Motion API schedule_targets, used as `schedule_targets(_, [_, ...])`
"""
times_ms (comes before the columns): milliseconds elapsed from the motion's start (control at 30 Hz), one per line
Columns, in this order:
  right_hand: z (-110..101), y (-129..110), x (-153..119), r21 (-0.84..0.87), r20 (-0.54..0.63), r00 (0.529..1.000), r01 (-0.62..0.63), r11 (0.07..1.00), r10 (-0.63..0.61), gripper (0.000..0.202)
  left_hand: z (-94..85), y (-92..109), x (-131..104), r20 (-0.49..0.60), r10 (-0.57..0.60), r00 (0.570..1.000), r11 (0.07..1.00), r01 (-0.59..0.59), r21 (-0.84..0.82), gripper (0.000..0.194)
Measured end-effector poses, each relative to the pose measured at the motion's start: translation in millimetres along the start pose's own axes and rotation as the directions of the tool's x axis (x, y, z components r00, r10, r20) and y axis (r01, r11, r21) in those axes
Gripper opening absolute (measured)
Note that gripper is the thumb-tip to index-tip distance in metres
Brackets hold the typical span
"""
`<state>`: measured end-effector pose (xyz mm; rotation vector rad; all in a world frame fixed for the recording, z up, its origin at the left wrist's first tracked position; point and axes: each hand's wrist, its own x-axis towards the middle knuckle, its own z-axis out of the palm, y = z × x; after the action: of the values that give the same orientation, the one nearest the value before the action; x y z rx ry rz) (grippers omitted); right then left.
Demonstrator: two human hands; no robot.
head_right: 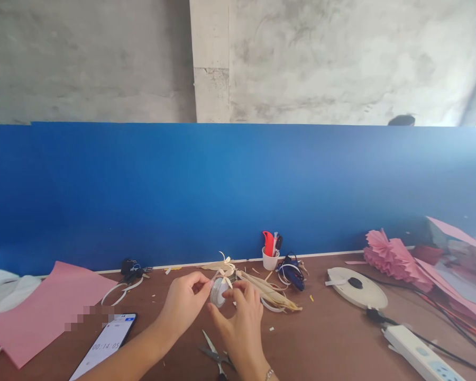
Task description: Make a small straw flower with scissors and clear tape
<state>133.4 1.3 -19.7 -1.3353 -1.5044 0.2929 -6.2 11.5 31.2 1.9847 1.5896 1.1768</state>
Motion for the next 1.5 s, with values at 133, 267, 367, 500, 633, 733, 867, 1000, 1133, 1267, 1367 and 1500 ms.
schedule_targets(133, [5.4, 10.0, 4.7, 0.152, 0.155, 0.988, -0.05, 0.987, 0.027, 0.018, -2.6, 0.5, 0.1, 0.022, 0.008, 1.0, 0.999, -0.008, -0.035, 0.024])
schedule_targets(267, [6.8, 11.5, 6.4, 0.231, 0.166, 0.985, -0.094, 0.969, 0.056, 0.021, -5.2, 2.0, 1.8, 0.023, 0.012, 1.0, 0.999, -0.011, -0.051, 0.025])
schedule_targets(367, [6.8, 6.2, 6.3, 0.249, 0.108, 0.993, -0.071, 0.966, 0.045, 0.019, -6.2, 4.3, 3.0, 0.013, 0.012, 1.0, 0.997, -0.011, -0.071, 0.026])
schedule_targets(500, [3.2, 3.0, 11.2, 0.349, 0.167, 0.986, -0.066, 0.935, 0.007, 0.021, -9.4, 6.2, 4.3, 0.028, 0.007, 1.0, 0.996, -0.004, -0.094, 0.025])
schedule_targets(633, [-5.5, 6.3, 18.6, 0.318, 0.174, 0.985, -0.047, 0.947, -0.009, 0.023, -13.3, 4.4, 5.4, 0.052, -0.002, 0.999, 0.997, 0.007, -0.081, 0.025])
schedule_targets(733, [-13.4, 6.0, 21.9, 0.212, 0.139, 0.99, -0.006, 0.977, -0.024, 0.02, -13.1, 2.9, 5.2, 0.083, -0.019, 0.996, 0.986, 0.032, -0.161, 0.027])
schedule_targets(867, [-21.0, 1.8, 25.8, 0.209, 0.194, 0.981, -0.071, 0.975, 0.03, 0.025, -9.0, 3.8, 2.6, 0.18, -0.064, 0.982, 0.932, 0.123, -0.342, 0.025])
schedule_targets(1000, [-22.9, 2.4, 31.0, 0.307, 0.319, 0.945, -0.177, 0.935, 0.074, 0.032, -7.1, 6.8, -0.9, 0.277, -0.069, 0.958, 0.878, 0.19, -0.439, 0.023])
schedule_targets(1133, [-22.3, 6.9, 34.7, 0.391, 0.389, 0.916, -0.261, 0.883, 0.099, 0.026, -11.1, 9.5, -1.9, 0.381, -0.111, 0.918, 0.872, 0.274, -0.406, 0.024])
schedule_targets(1267, [-23.7, 5.3, 36.2, 0.406, 0.355, 0.93, -0.243, 0.881, 0.093, 0.021, -16.6, 13.0, -2.7, 0.418, -0.14, 0.898, 0.9, 0.291, -0.323, 0.025])
schedule_targets(1367, [-25.3, 0.5, 38.5, 0.43, 0.428, 0.901, -0.273, 0.861, 0.071, 0.024, -17.8, 16.8, -4.2, 0.424, -0.086, 0.902, 0.918, 0.237, -0.319, 0.025])
schedule_targets(1500, [-26.8, -7.9, 45.0, 0.5, 0.549, 0.835, -0.322, 0.804, -0.007, 0.022, -16.9, 20.5, -5.5, 0.395, 0.009, 0.918, 0.927, 0.141, -0.348, 0.023])
